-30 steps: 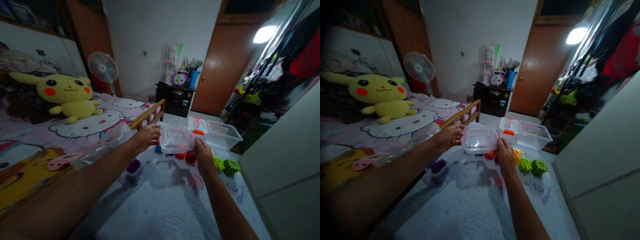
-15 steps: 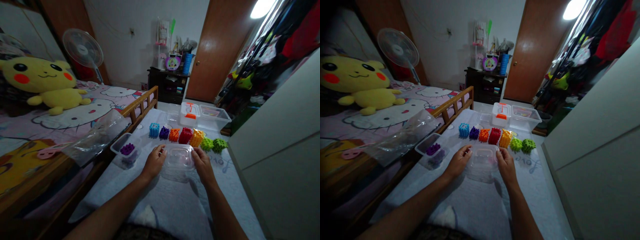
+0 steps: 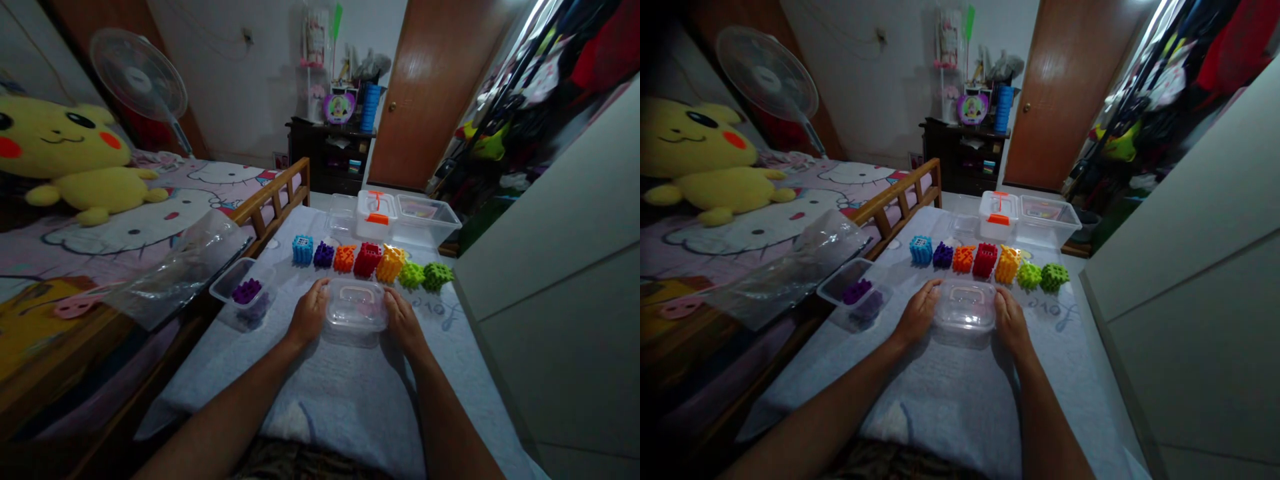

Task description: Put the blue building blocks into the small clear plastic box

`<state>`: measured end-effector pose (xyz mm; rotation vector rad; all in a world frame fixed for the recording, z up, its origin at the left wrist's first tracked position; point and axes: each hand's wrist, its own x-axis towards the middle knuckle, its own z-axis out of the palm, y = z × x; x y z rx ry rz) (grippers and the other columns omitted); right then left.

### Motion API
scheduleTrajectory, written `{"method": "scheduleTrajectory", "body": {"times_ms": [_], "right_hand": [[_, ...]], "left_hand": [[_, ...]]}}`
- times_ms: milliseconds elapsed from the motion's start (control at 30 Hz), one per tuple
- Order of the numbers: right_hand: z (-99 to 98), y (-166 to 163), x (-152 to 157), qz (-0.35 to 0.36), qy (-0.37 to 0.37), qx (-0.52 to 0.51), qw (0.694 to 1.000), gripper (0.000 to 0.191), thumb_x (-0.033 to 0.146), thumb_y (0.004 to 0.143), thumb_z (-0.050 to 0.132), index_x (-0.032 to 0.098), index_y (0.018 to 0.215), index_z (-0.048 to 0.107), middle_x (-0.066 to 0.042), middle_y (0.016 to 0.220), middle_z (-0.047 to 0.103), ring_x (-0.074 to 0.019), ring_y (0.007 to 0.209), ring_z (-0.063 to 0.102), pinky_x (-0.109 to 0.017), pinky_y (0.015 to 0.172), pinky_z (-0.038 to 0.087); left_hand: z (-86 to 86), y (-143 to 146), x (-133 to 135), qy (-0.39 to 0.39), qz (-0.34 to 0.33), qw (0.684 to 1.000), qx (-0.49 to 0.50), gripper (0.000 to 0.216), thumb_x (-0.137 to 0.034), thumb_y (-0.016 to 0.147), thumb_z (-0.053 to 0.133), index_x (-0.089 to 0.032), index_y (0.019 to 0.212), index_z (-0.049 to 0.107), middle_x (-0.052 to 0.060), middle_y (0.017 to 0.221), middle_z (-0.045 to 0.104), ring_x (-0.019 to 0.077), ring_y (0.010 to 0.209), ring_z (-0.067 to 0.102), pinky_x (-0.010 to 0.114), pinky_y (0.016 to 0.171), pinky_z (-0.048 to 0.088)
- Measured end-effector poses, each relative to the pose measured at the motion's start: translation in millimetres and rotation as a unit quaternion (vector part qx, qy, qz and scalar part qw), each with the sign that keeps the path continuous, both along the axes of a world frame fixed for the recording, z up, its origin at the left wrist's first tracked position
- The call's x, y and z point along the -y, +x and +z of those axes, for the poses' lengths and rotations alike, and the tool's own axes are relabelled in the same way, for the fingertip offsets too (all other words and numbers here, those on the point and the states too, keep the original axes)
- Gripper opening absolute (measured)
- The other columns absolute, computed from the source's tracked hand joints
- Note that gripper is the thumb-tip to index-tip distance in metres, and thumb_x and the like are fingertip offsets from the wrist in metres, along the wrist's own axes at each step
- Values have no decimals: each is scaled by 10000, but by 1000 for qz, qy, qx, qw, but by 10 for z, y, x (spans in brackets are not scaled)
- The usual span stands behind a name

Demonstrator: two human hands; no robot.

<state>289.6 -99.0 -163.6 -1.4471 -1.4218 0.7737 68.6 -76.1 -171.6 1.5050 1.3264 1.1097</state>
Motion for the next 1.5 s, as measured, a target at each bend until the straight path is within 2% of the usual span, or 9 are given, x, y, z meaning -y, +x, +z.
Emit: {"method": "scheduleTrajectory", "body": {"times_ms": [167,333,400,500,567,633,933,1133,1500], "right_hand": [[-10,1,77,-13,-45,-27,999,479,551,958,380,204,1037,699,-78,976,733,-234,872,648,-344,786,514],[38,2,63,-103,5,50,993,412,483,930,434,171,999,693,-97,955,711,-244,867,636,-366,804,488],[146,-38,46,-117,66,113,984,360,435,921,474,158,1017,684,-110,964,688,-246,881,619,-372,814,479],[354,-147,19,-8,125,257,958,251,339,922,528,174,998,700,-113,1003,665,-256,987,579,-388,908,439],[467,-225,-6,44,108,345,932,204,283,916,553,183,1001,709,-113,1022,657,-262,1002,555,-394,928,414],[534,-285,-36,55,76,399,912,185,232,901,569,179,1008,710,-117,1034,651,-263,988,544,-385,912,407],[611,-363,-131,46,14,454,890,188,109,829,566,179,950,692,-113,1004,662,-246,930,552,-330,822,377],[586,-399,-162,44,8,457,888,225,74,798,533,165,944,678,-101,921,667,-234,877,563,-322,795,369],[659,-502,-179,26,-2,497,868,171,127,782,557,148,918,659,-149,977,644,-267,909,550,-351,805,382]], "left_hand": [[-64,-52,-30,-12,-42,998,39,406,-452,971,386,-157,1085,640,78,947,700,229,886,653,336,822,505],[-64,-168,-25,15,-25,999,34,413,-414,935,456,-173,1239,599,117,1241,634,252,1143,592,383,1010,445],[-78,-228,-16,14,-73,995,69,553,-472,922,496,-198,1401,472,133,1365,559,264,1248,537,409,1063,415],[-122,-280,-3,27,-167,982,81,1006,-538,781,723,-223,1560,170,182,1515,397,309,1387,417,464,1143,336],[-158,-274,0,33,-199,978,54,1284,-488,645,864,-226,1580,25,215,1548,326,341,1417,376,496,1163,307],[-186,-244,-5,38,-203,978,29,1370,-436,602,904,-228,1581,-30,226,1547,314,354,1422,367,514,1163,307],[-155,-185,-27,45,-175,983,-2,1280,-352,607,898,-171,1572,77,202,1408,474,320,1276,517,487,1119,379],[-192,-191,-55,58,-183,981,-3,1162,-356,617,891,-163,1549,225,203,1541,367,338,1392,417,492,1183,306],[-212,-184,-75,66,-181,981,1,1148,-341,587,903,-166,1543,293,194,1542,397,345,1420,398,504,1202,287]]}}
